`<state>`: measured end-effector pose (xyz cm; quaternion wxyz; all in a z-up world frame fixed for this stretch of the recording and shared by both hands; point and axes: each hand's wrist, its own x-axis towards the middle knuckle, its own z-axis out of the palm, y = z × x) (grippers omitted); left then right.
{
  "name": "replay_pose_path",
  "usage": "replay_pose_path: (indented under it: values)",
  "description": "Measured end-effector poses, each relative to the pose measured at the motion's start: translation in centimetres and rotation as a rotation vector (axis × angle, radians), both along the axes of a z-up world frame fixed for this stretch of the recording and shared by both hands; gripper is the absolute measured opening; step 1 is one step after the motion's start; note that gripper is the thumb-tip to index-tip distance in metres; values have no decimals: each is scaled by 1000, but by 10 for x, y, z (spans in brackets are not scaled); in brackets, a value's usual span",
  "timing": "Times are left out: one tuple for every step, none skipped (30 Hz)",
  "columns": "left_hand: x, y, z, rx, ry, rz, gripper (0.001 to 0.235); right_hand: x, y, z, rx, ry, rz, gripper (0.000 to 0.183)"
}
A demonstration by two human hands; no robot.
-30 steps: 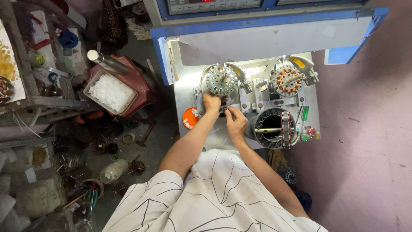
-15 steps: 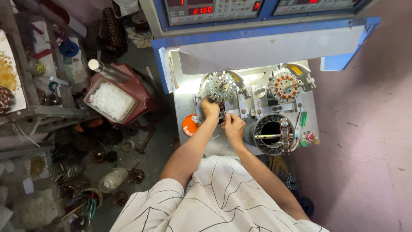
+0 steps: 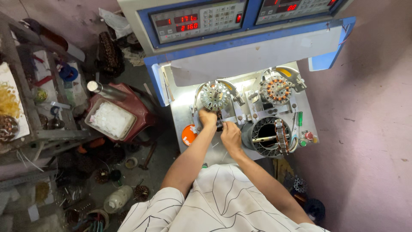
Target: The person operates an automated coil winding machine by loading a stator, initiating the winding process with a button, and then trimming the copper wire and securing the wire ends by hand.
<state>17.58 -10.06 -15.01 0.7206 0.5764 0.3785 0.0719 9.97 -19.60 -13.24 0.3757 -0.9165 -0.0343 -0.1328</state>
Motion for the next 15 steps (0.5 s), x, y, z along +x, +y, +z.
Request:
replay_pose_path:
  values:
    - [0,-2,1,-43,3,-9,8,-1,0,0,-18,-1,19,14]
    - [2,-3,2,8,3,-5,7,-1,0,1,-35,-3,38,13]
    - [3,-2,2,59,2,-3,6,-1,2,2,-52,24,54,12]
    - [4,-2,2,110,0,-1,6,-1,4,3,-68,50,69,12]
    - [5,-2,3,126,25,6,5,2,6,4,-82,73,84,12]
    - [6,-3,3,143,49,14,5,3,5,3,-98,79,100,11]
    - [6,-2,3,161,76,24,4,3,6,1,-111,88,117,11]
    - [7,-2,4,184,52,16,5,4,7,-1,-124,97,133,12]
    - [4,-2,3,206,34,7,6,4,7,-5,-136,102,127,11]
    - [5,-2,4,228,15,-2,6,4,7,-9,-147,107,121,12]
    - [6,-3,4,146,-7,17,7,2,6,-13,-158,118,116,12]
    - [10,-3,5,64,-28,35,8,4,6,-17,-136,94,93,13]
    - [8,-3,5,-17,-38,57,9,5,7,-22,-114,80,73,13]
    - [9,-2,4,11,-69,54,8,7,7,-27,-92,65,53,14]
    - [8,-3,2,36,-92,47,7,9,10,-31,-5,199,-70,16]
